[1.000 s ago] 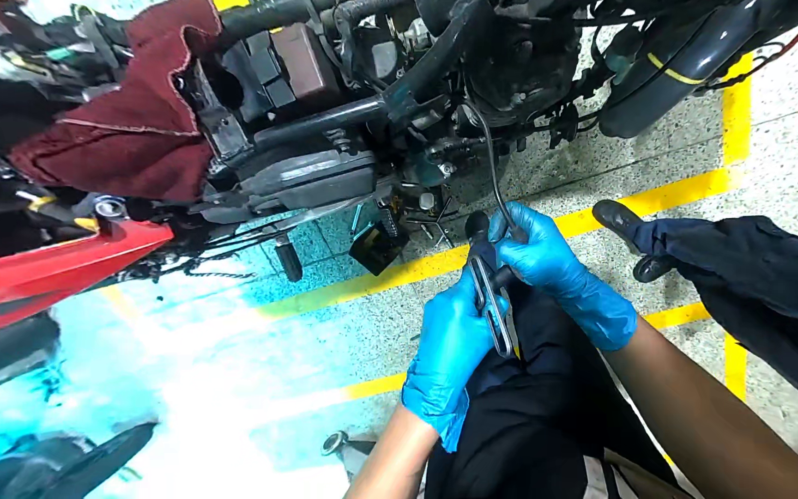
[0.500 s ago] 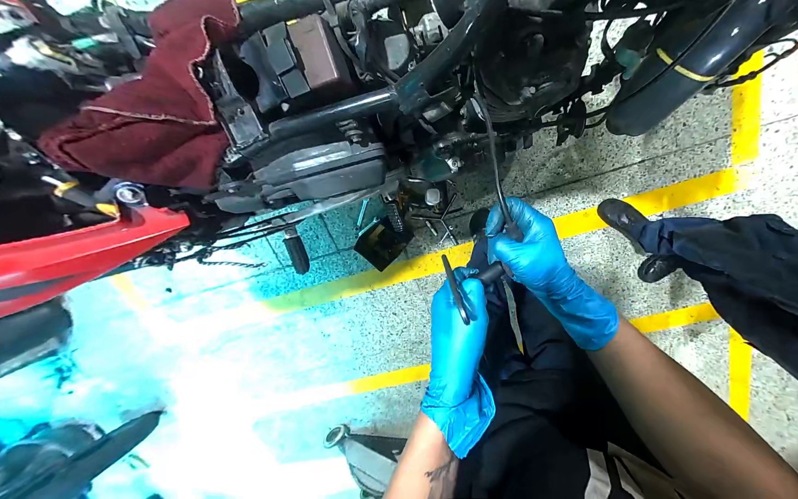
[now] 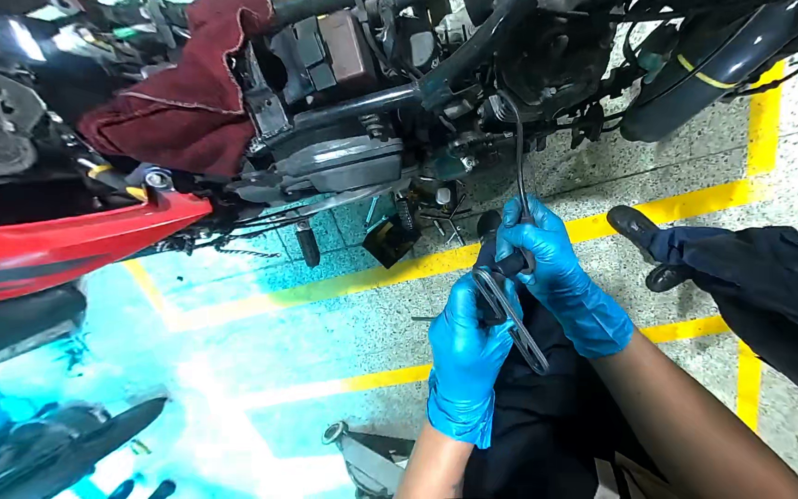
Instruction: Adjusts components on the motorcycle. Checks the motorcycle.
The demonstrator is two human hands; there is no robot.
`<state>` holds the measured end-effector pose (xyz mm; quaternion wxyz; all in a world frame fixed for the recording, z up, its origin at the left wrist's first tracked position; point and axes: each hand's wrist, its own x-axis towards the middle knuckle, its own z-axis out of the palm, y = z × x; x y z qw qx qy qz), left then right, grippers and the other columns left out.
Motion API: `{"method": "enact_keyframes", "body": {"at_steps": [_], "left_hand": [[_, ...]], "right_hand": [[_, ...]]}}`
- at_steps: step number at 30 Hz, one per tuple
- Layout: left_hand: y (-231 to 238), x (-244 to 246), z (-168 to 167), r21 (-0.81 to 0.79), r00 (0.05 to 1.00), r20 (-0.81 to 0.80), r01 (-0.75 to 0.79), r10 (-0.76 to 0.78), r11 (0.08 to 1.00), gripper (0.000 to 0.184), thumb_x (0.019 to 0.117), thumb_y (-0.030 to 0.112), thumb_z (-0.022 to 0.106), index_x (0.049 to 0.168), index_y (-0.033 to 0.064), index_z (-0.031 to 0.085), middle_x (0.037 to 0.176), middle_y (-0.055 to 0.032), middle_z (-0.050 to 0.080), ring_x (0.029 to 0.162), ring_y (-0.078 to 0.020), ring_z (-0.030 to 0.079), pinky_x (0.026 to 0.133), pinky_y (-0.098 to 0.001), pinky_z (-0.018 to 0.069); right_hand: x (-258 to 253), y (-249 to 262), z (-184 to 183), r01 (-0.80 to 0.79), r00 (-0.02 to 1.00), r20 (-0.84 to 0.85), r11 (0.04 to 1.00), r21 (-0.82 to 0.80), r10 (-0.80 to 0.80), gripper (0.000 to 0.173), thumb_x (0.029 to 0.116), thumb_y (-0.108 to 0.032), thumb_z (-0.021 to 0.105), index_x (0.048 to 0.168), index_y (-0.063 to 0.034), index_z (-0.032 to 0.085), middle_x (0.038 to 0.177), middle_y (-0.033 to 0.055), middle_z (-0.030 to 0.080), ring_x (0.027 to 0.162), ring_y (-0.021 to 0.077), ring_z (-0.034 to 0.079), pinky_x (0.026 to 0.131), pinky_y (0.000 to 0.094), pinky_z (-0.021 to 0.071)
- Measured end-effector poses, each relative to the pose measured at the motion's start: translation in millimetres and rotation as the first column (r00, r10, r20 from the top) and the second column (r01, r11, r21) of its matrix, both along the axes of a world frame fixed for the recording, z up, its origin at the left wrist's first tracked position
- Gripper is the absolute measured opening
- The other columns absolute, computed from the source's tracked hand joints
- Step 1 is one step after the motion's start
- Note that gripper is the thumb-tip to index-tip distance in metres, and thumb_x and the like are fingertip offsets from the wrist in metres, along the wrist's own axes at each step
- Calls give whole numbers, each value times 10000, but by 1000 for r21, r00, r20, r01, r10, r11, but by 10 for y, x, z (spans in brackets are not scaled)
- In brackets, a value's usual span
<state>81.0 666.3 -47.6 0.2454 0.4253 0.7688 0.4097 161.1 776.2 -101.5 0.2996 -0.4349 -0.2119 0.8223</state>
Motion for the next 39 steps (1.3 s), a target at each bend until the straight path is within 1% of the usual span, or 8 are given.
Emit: {"method": "enact_keyframes", "body": {"at_steps": [5, 9, 13, 16, 23, 31, 34, 39], "left_hand": [[-8, 29, -136, 172, 997, -51, -43, 53, 984, 246, 1005, 230, 650, 1198, 92, 582, 910, -1, 660, 740, 12, 638, 694, -162, 570], [21, 53, -109, 285, 991, 97, -120, 96, 951, 191, 1039, 221, 587, 1229, 208, 596, 1027, 91, 668, 846, 34, 650, 737, -130, 556], [77, 16, -50, 266, 971, 201, -181, 129, 947, 227, 1021, 267, 632, 1237, 204, 607, 1045, 125, 699, 871, 32, 676, 759, -147, 580], [64, -23, -50, 264, 961, 271, -122, 48, 957, 302, 1003, 230, 661, 1297, 201, 597, 1129, 100, 689, 926, 13, 675, 808, -157, 581], [53, -46, -54, 226, 971, 237, -39, -16, 973, 282, 1028, 278, 616, 1287, 171, 593, 1100, 79, 700, 950, 3, 683, 843, -160, 576], [106, -63, -64, 232, 940, 329, 8, -86, 973, 320, 1023, 253, 625, 1332, 170, 611, 1221, 50, 691, 1057, -39, 678, 918, -208, 573], [115, -64, -71, 211, 959, 263, 49, -105, 976, 328, 1036, 271, 601, 1333, 135, 611, 1251, 49, 680, 1077, 6, 651, 942, -171, 540], [118, -85, -104, 203, 936, 334, 41, -109, 978, 327, 1044, 268, 582, 1345, 149, 629, 1240, 70, 691, 1078, -12, 662, 950, -196, 552]], "right_hand": [[-82, -41, 70, 65, 998, -22, 998, 0, -65, 175, 850, 35, 477, 931, -109, 536, 564, -17, 563, 403, 30, 477, 362, 162, 367], [-61, -60, -3, 135, 972, -182, 988, -78, -147, 196, 889, 1, 442, 934, -168, 531, 578, -52, 538, 447, 36, 499, 419, 180, 416], [23, -35, -78, 65, 921, -371, 988, -140, -114, 198, 897, -19, 448, 921, -192, 541, 571, -60, 537, 442, 38, 506, 421, 180, 422], [38, -5, -111, 28, 888, -452, 990, -137, -88, 189, 902, -36, 460, 893, -201, 552, 562, -60, 532, 440, 37, 507, 417, 180, 416], [66, 12, -174, -20, 811, -575, 977, -213, -109, 167, 899, -60, 502, 873, -212, 565, 586, -64, 525, 471, 36, 516, 442, 176, 418], [67, 43, -173, -32, 810, -581, 985, -167, -72, 180, 911, -61, 487, 867, -206, 584, 581, -71, 543, 472, 17, 530, 450, 164, 444], [61, 46, -134, -23, 859, -508, 988, -152, -58, 203, 897, -39, 459, 868, -197, 583, 587, -73, 546, 483, 5, 530, 462, 151, 444], [77, 108, -33, -45, 955, -297, 994, -101, 13, 190, 852, 18, 478, 895, -153, 548, 579, -50, 552, 458, 26, 524, 435, 170, 445]]}}
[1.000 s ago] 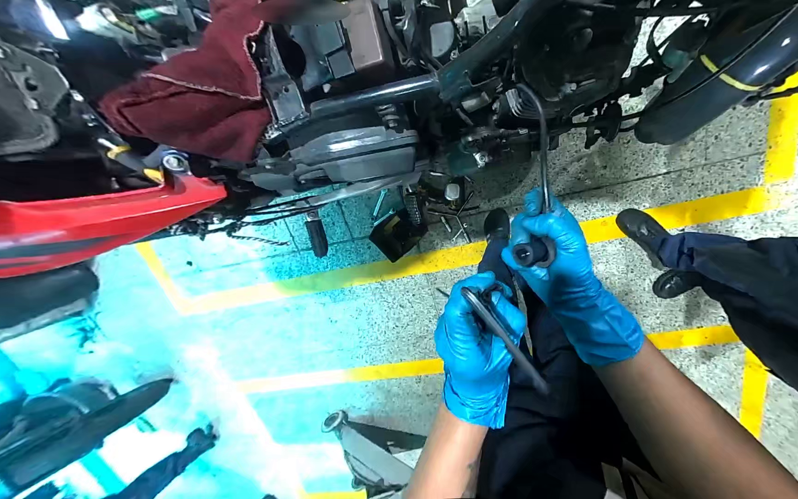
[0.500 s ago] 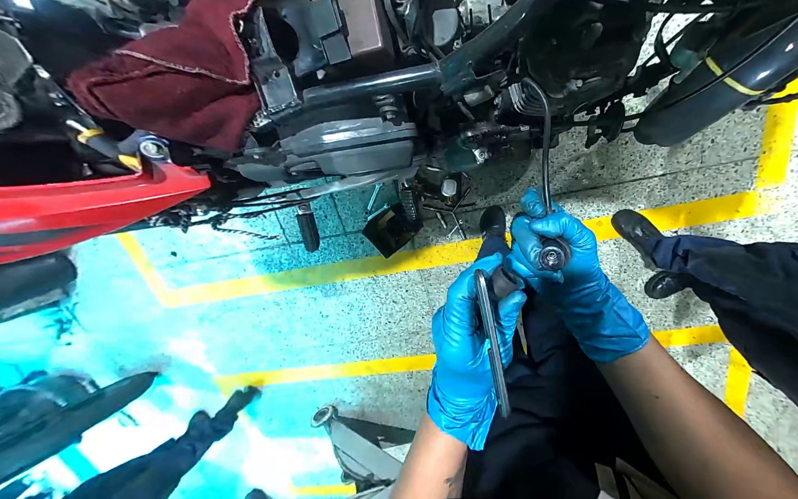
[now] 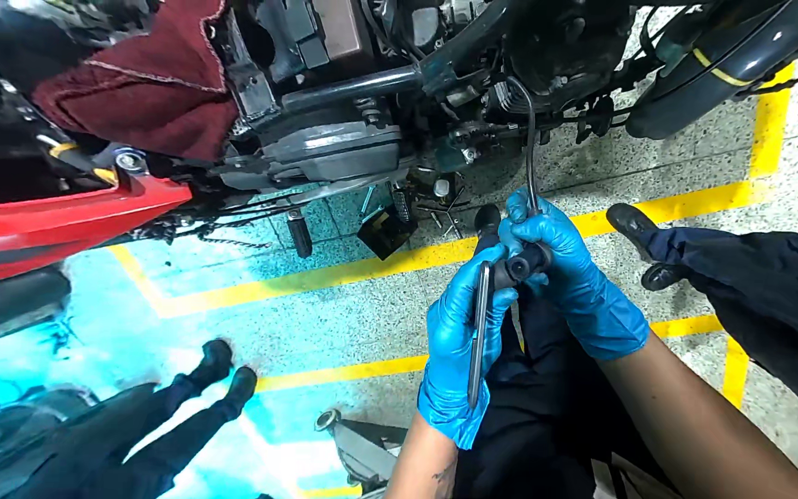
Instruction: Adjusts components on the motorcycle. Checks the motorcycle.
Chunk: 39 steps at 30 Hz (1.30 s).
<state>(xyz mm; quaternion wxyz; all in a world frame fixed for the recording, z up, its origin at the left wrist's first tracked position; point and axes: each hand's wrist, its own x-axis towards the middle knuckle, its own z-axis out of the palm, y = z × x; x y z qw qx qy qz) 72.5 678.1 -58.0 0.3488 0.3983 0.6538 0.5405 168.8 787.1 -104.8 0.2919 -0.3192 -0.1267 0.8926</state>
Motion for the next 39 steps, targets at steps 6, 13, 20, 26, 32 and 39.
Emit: {"method": "enact_keyframes", "body": {"at_steps": [6, 13, 20, 26, 32, 39], "left_hand": [[-25, -129, -1, -101, 985, 140, 113, -98, 988, 310, 1028, 252, 610, 1298, 105, 655, 1137, -6, 727, 966, -100, 710, 860, -259, 605], [23, -126, -77, -161, 908, 417, 122, -45, 979, 344, 1010, 301, 635, 1211, 28, 690, 1003, -51, 749, 838, -115, 708, 782, -266, 601], [67, -144, -31, -292, 858, 514, 152, 21, 944, 245, 932, 229, 742, 1084, 37, 737, 962, -72, 733, 796, -116, 677, 714, -251, 576], [152, -217, -75, -368, 825, 563, 198, 48, 909, 235, 813, 111, 811, 1020, 34, 732, 898, -97, 731, 760, -152, 705, 656, -271, 594], [117, -171, -145, -376, 838, 540, 158, 77, 913, 269, 846, 217, 822, 1027, 51, 711, 902, -76, 718, 743, -128, 671, 638, -250, 566], [157, -143, -87, -546, 904, 426, 222, 40, 808, 424, 1026, 536, 514, 1008, 166, 720, 622, 20, 566, 431, -49, 374, 393, -182, 302]], "right_hand": [[89, 154, 143, -169, 933, 345, 972, 163, 104, 188, 853, 43, 483, 924, -119, 546, 565, -43, 550, 408, 15, 443, 378, 165, 358], [140, 211, 107, -249, 881, 472, 880, 404, 32, 211, 813, 48, 528, 906, -136, 578, 625, -92, 547, 470, -13, 467, 435, 149, 402], [130, 254, 47, -294, 865, 499, 760, 579, -46, 192, 804, 60, 558, 916, -91, 596, 791, -83, 585, 635, -56, 514, 561, 115, 447], [154, 230, -18, -306, 853, 513, 710, 634, -90, 155, 829, 41, 555, 917, -78, 602, 805, -82, 582, 695, -64, 529, 613, 112, 455], [139, 163, -88, -334, 765, 598, 646, 686, -240, 115, 840, 3, 575, 929, -50, 625, 746, -53, 588, 627, -38, 535, 557, 140, 458], [75, 163, -176, -377, 726, 607, 551, 745, -323, 92, 865, -8, 575, 924, -9, 646, 747, 0, 622, 635, -12, 562, 569, 158, 475]]}}
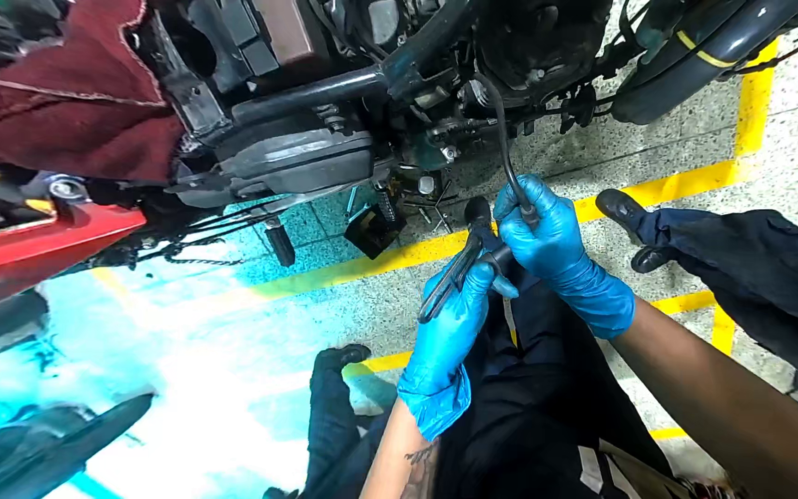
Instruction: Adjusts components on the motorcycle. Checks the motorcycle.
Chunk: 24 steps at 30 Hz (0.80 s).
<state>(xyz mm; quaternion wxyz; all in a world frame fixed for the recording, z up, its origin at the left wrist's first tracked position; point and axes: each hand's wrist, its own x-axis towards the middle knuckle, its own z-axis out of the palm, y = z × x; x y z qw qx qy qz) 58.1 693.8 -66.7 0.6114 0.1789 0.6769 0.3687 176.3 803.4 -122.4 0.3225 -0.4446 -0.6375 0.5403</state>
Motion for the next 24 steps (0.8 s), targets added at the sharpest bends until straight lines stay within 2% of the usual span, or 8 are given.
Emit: {"method": "enact_keyframes", "body": {"at_steps": [2, 5, 8, 11, 16, 19, 21, 24], "left_hand": [[44, -18, 3, -52, 999, 34, 41, -39, 998, 487, 1051, 557, 425, 987, 162, 703, 570, 31, 466, 416, -49, 326, 391, -182, 287], [67, 31, -78, -28, 994, -14, 107, -108, 994, 389, 1089, 443, 411, 1144, 173, 687, 683, 35, 572, 475, -56, 397, 437, -198, 341], [58, 83, -226, 152, 943, -243, 267, -226, 952, 383, 1087, 390, 444, 1266, 111, 636, 763, 70, 608, 593, -13, 526, 556, -167, 472], [107, 51, -228, 89, 823, -412, 463, -391, 882, 411, 1084, 357, 453, 1338, 66, 593, 880, -5, 655, 702, -45, 595, 677, -219, 530], [272, -83, -349, -73, 784, -379, 504, -491, 861, 363, 1090, 234, 466, 1408, 80, 550, 1051, -72, 685, 849, -123, 644, 776, -329, 544], [197, -145, -362, -120, 790, -480, 372, -381, 921, 406, 1114, 276, 395, 1424, 56, 538, 1104, -128, 700, 916, -210, 668, 830, -431, 549], [94, -214, -294, -124, 794, -517, 300, -319, 946, 428, 1113, 319, 376, 1383, 44, 562, 1047, -95, 699, 881, -167, 654, 813, -382, 548], [-72, -274, -147, -234, 825, -459, 245, -329, 941, 384, 1110, 311, 402, 1327, 65, 602, 866, -36, 636, 654, -105, 527, 608, -280, 452]], "right_hand": [[5, 34, 5, -21, 1000, 2, 991, -129, 21, 115, 867, -17, 574, 954, -36, 647, 744, -46, 604, 622, -35, 541, 562, 152, 467], [46, 52, 12, -31, 993, 99, 953, -302, 63, 122, 883, -70, 563, 969, -87, 648, 768, -49, 605, 632, -3, 552, 570, 209, 478], [81, 45, -8, 36, 993, 113, 888, -457, 18, 92, 888, -92, 544, 927, -111, 625, 790, -24, 602, 652, 48, 565, 583, 265, 490], [119, 63, -34, 69, 986, 161, 790, -609, 38, 70, 907, -101, 545, 932, -98, 611, 764, 22, 585, 630, 119, 557, 578, 347, 479], [151, 40, -78, 119, 982, 186, 697, -707, 21, 181, 1004, -155, 553, 1161, -73, 591, 767, 92, 598, 527, 176, 537, 464, 346, 457], [201, 30, -117, 176, 890, 447, 837, -517, 89, 407, 1028, -322, 585, 1371, -104, 597, 1066, 153, 721, 948, 305, 710, 821, 544, 565], [311, 23, -233, 120, 807, 575, 916, -383, 134, 519, 1016, -383, 611, 1441, -91, 551, 1323, 188, 651, 1195, 353, 651, 999, 569, 512], [524, 21, -308, 33, 641, 695, 894, -448, 325, 792, 969, -481, 648, 1604, -135, 325, 1495, 214, 503, 1221, 381, 628, 982, 556, 531]]}}
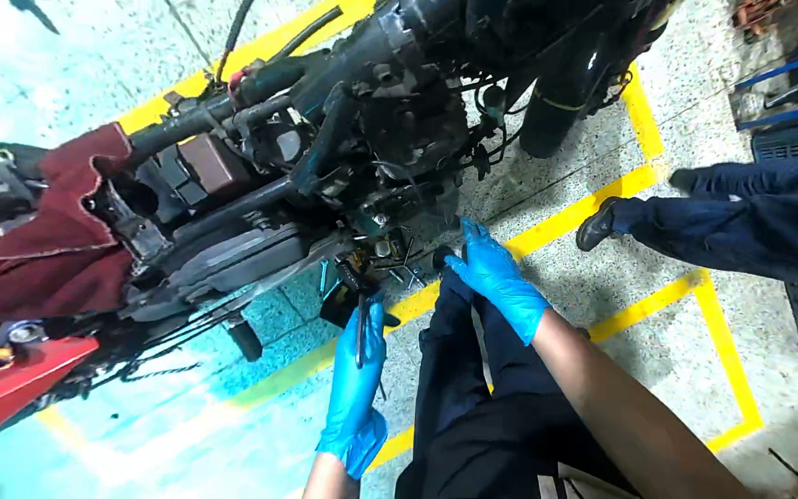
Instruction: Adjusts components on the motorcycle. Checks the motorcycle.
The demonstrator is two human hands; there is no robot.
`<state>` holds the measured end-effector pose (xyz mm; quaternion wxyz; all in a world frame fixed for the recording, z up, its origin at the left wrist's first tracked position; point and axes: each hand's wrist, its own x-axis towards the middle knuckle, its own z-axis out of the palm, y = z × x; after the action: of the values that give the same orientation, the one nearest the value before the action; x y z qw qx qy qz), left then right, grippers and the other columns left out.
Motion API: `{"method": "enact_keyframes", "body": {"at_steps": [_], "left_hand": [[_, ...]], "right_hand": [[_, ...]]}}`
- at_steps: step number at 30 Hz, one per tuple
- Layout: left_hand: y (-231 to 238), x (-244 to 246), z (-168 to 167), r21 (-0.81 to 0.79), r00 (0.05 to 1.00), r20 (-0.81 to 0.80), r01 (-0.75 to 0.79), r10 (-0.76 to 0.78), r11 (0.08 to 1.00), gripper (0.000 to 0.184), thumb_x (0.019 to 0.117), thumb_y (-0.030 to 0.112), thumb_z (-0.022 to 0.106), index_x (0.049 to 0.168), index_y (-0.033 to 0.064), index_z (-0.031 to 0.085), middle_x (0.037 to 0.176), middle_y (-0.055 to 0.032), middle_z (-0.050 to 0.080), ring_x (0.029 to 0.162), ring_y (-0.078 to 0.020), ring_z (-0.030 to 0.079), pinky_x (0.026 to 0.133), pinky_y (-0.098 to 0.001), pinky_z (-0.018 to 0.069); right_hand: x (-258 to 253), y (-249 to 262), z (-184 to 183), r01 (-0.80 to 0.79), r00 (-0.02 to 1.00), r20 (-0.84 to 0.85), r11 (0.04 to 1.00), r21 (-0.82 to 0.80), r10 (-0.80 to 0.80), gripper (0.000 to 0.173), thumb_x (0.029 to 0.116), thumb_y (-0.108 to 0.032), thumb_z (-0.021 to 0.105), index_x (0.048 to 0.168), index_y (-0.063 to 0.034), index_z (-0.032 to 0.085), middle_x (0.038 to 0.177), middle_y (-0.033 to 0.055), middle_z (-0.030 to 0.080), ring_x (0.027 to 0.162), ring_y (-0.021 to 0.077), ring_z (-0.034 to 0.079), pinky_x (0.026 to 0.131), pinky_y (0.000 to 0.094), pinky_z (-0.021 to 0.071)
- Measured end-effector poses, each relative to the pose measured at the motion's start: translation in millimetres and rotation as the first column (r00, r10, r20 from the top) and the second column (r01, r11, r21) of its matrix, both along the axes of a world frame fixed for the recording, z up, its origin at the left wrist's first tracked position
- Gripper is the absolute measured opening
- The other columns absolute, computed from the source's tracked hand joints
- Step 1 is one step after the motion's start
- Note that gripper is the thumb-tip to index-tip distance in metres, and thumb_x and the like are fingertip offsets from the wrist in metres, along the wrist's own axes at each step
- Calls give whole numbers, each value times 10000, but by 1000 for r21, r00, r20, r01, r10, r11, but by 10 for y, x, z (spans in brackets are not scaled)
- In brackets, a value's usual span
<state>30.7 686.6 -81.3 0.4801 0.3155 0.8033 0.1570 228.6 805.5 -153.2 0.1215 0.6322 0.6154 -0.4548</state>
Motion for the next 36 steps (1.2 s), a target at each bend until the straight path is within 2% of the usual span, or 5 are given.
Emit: {"method": "enact_keyframes", "body": {"at_steps": [8, 14, 22, 30, 36], "left_hand": [[-236, 237, 366, -80, 890, 334, -301, 310, 950, 357, 1114, 213, 391, 1297, 9, 620, 870, -60, 695, 520, -67, 489, 491, -191, 408], [56, 568, 672, 163, 891, 428, -241, 151, 957, 381, 1100, 229, 398, 1295, -10, 621, 880, -37, 698, 539, -58, 506, 487, -197, 426], [243, 358, 806, 338, 967, -253, 128, -42, 933, 380, 1039, 231, 515, 1336, 31, 643, 1167, -139, 723, 1019, -229, 716, 932, -446, 576], [695, -620, 339, 457, 818, -519, 19, 249, 889, 382, 1000, 153, 536, 1305, -55, 634, 1183, -274, 689, 1075, -438, 687, 953, -605, 531], [1434, -1299, 139, 427, 611, -751, 158, 252, 890, 432, 959, 219, 510, 1293, -21, 643, 1034, -330, 672, 945, -558, 644, 800, -690, 465]], "right_hand": [[879, -481, 304, 49, 989, -129, 979, -195, -75, 462, 1037, -360, 551, 1453, -159, 549, 1255, 103, 698, 1147, 302, 674, 990, 578, 520], [805, -938, 789, -47, 886, -455, 956, -289, -94, 467, 1021, -340, 573, 1435, -125, 570, 1268, 74, 702, 1164, 206, 678, 1055, 467, 520], [669, -489, 1117, -178, 922, -361, 981, -79, 138, 439, 1033, -336, 523, 1428, -159, 593, 1297, 57, 696, 1196, 212, 664, 1065, 477, 508], [741, 591, 1406, 150, 934, -355, 953, 264, -49, 323, 1021, -149, 499, 1273, -43, 671, 1130, 73, 749, 965, 165, 738, 865, 385, 621], [297, 1458, 1571, 223, 913, -378, 588, 778, 154, 236, 1026, -133, 496, 1102, -45, 701, 984, 45, 736, 911, 50, 697, 853, 240, 592]]}}
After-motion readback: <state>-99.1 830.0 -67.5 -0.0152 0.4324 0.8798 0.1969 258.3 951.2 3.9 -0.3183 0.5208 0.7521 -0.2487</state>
